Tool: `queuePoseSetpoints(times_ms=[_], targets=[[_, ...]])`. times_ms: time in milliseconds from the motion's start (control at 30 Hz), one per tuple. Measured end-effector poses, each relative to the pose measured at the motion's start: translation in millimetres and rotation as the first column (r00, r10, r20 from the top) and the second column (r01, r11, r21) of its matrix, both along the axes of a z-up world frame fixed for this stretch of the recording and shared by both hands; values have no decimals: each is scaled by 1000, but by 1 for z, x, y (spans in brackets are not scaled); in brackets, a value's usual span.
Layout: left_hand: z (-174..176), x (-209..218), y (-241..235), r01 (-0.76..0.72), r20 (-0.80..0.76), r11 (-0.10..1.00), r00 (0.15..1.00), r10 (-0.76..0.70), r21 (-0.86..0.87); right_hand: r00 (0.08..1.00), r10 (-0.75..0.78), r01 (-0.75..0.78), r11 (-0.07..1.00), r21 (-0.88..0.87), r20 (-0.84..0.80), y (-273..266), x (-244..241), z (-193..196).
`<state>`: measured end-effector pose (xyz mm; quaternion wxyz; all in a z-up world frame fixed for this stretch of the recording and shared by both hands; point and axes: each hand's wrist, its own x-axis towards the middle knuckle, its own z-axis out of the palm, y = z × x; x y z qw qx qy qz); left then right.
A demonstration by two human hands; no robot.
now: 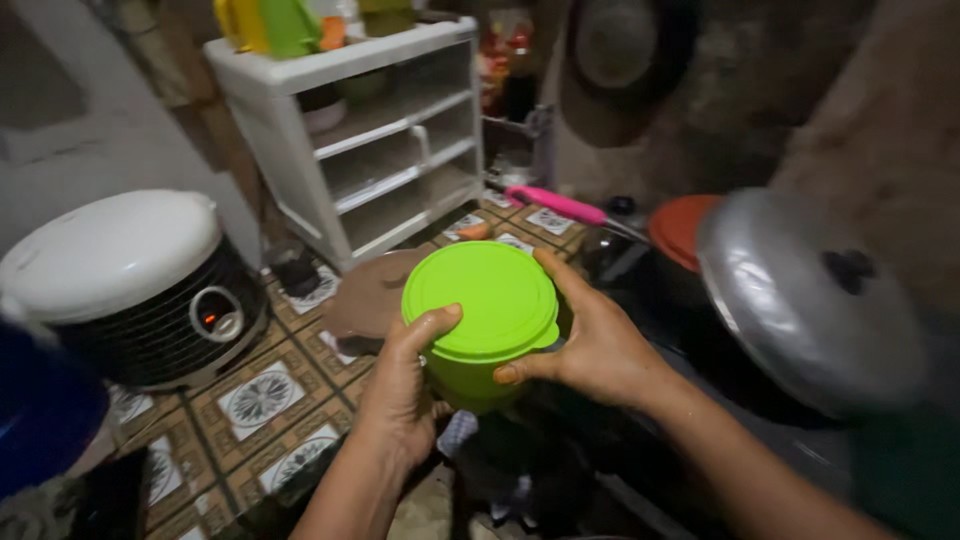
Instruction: The person adds a white powder from a green container into a pot of yellow liquid on a stove and stirs it with a wooden spatula. The person then washes their hands at the sink and returns to stir the pot again before placing the container on a nearby table.
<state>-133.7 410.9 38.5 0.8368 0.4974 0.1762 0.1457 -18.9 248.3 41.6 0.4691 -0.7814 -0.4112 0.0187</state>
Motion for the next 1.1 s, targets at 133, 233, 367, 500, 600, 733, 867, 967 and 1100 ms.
queuePoseSetpoints(times_ms=[133, 233, 367, 500, 600, 733, 867, 967, 1100], targets=[[-5, -9, 27, -25, -180, 1000, 983, 28, 16, 996, 44, -46, 998, -32, -71, 31, 3, -7], [-6, -16, 38, 12, -258, 1000, 966, -11, 3, 989, 80, -88, 995, -54, -128, 45, 7, -15], [-16, -15, 45, -27, -303, 997, 953, 4, -69, 973, 167, -173, 985, -25, -157, 57, 18, -32], [-27, -8, 51, -75, -258, 990, 965, 42, -121, 962, 264, -266, 964, -12, -75, 74, 38, -44], [-26, -4, 58, -109, -226, 991, 970, 88, -83, 946, 321, -322, 947, -10, -45, 91, 54, -44], [-19, 7, 75, -237, -281, 967, 938, 202, -97, 854, 462, -460, 885, 68, -240, 113, 71, -41], [-29, 6, 88, -240, -255, 965, 944, 208, -101, 855, 483, -493, 870, -6, -191, 134, 77, -50], [-41, 1, 94, -321, -322, 940, 907, 271, -115, 848, 483, -507, 859, -71, -220, 148, 75, -64], [-57, 0, 102, -435, -401, 894, 843, 359, -113, 862, 452, -496, 846, -194, -229, 169, 72, -88]])
